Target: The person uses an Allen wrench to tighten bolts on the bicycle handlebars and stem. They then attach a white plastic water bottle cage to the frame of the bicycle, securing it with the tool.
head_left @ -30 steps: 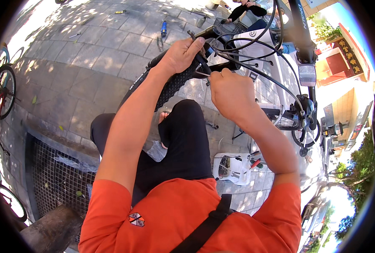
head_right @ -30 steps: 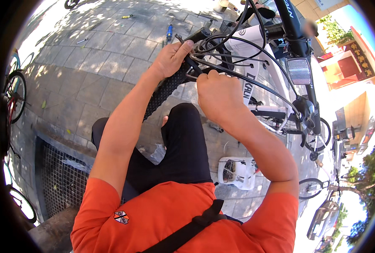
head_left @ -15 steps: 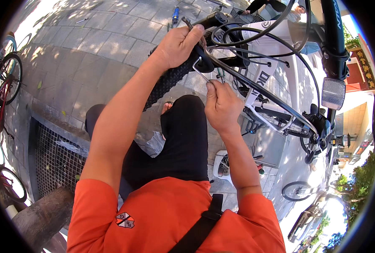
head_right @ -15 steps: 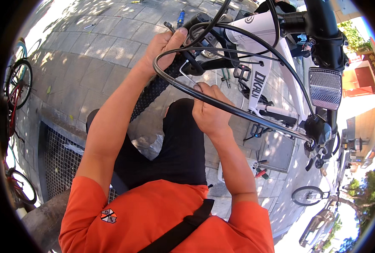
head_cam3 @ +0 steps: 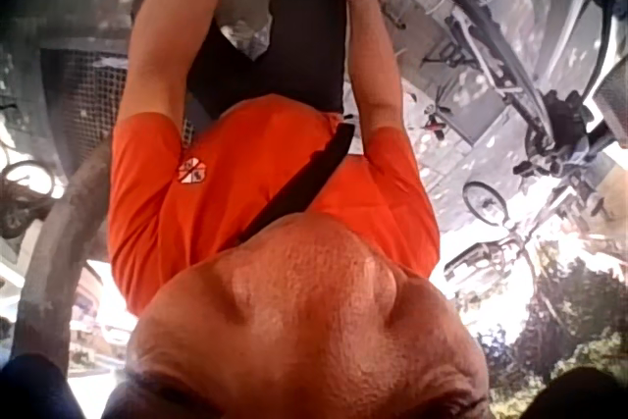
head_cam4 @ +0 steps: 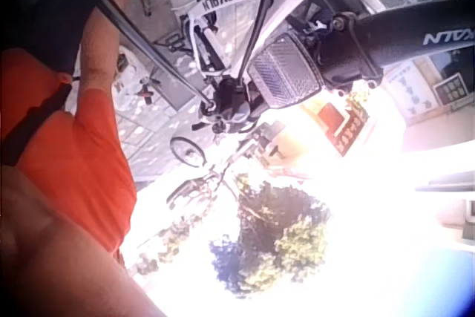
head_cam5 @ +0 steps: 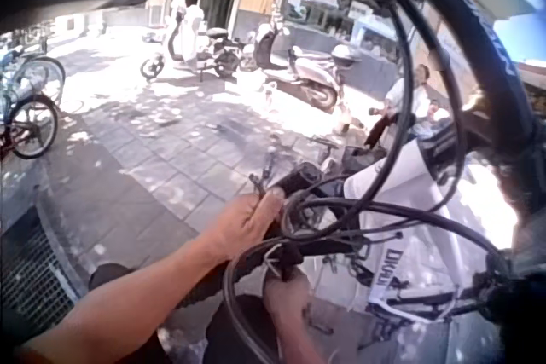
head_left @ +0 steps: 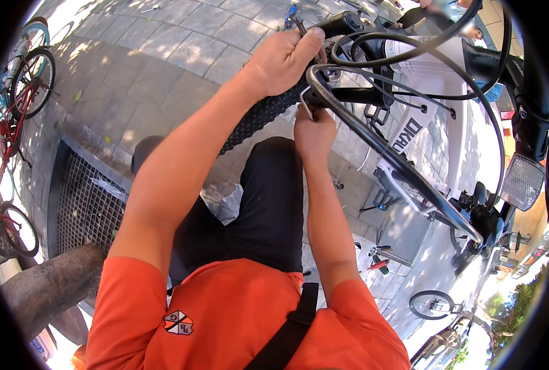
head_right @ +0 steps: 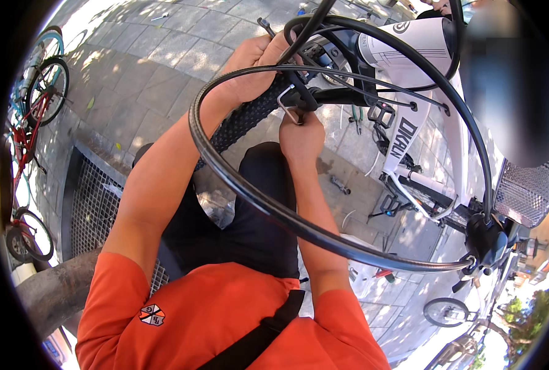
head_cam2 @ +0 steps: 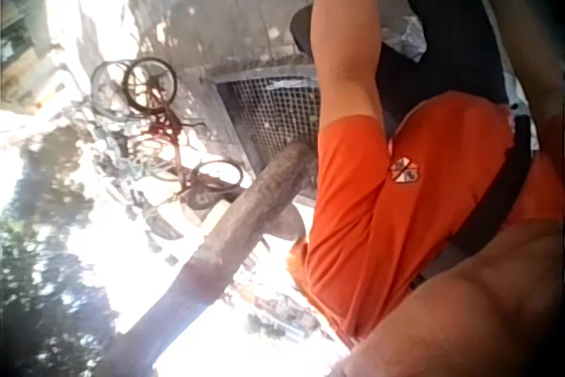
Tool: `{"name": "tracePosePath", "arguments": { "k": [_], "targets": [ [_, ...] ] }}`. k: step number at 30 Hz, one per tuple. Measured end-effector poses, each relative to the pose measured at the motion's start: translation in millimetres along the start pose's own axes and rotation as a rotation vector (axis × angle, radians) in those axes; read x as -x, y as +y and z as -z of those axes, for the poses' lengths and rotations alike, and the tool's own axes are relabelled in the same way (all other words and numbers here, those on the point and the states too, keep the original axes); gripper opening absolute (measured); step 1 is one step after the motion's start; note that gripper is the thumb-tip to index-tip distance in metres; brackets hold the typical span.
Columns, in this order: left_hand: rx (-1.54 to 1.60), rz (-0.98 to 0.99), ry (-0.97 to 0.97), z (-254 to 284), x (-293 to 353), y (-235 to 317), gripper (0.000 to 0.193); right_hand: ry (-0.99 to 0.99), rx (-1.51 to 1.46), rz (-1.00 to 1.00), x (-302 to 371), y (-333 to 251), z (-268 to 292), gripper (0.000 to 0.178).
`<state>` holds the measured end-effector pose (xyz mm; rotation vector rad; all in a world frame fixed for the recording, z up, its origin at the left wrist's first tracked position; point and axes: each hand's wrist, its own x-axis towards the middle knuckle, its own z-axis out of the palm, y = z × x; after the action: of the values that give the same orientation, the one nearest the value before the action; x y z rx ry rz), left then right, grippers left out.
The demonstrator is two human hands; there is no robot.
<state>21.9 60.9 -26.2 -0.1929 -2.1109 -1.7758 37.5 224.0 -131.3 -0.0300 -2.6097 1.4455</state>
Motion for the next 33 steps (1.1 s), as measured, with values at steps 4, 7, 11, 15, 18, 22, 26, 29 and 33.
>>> {"name": "tracePosePath", "arguments": {
  "k": [4, 7, 11, 15, 18, 22, 26, 29, 33],
  "targets": [
    [0.013, 0.002, -0.018, -2.9, -5.5, -11.1, 0.061, -0.077, 0.038, -0.034, -3.2, -3.0, -9.3, 0.023],
    [-0.014, -0.007, -0.066, -7.7, -10.6, -14.6, 0.062, -0.115, 0.037, -0.106, -11.2, -1.6, -15.7, 0.024],
    [-0.016, -0.001, -0.08, 1.7, -15.7, -16.8, 0.063, -0.187, 0.163, 0.209, -19.8, 17.9, -15.5, 0.022],
    [-0.014, 0.01, -0.075, 8.5, -15.7, -19.6, 0.067, -0.251, 0.202, 0.495, -15.1, 2.3, 24.7, 0.024],
    [-0.036, -0.004, -0.082, -2.5, -16.2, -21.8, 0.068, -0.363, 0.169, 0.545, -23.1, 12.5, 47.6, 0.022],
    [0.029, 0.006, -0.141, 3.6, -14.3, -13.4, 0.07, -0.398, 0.114, 0.431, -0.2, -32.8, 60.1, 0.02],
    [0.01, -0.024, -0.158, 14.1, -4.3, -1.8, 0.074, -0.407, 0.139, 0.346, 45.5, -80.0, 103.2, 0.021],
    [0.04, -0.06, -0.166, 15.6, -2.4, 5.0, 0.075, -0.317, 0.328, 0.654, 46.0, -93.5, 130.7, 0.02],
    [0.027, -0.028, -0.165, 16.4, -4.3, -1.3, 0.074, -0.166, 0.787, 0.986, 46.4, -135.0, 145.5, 0.014]
  ]
}}
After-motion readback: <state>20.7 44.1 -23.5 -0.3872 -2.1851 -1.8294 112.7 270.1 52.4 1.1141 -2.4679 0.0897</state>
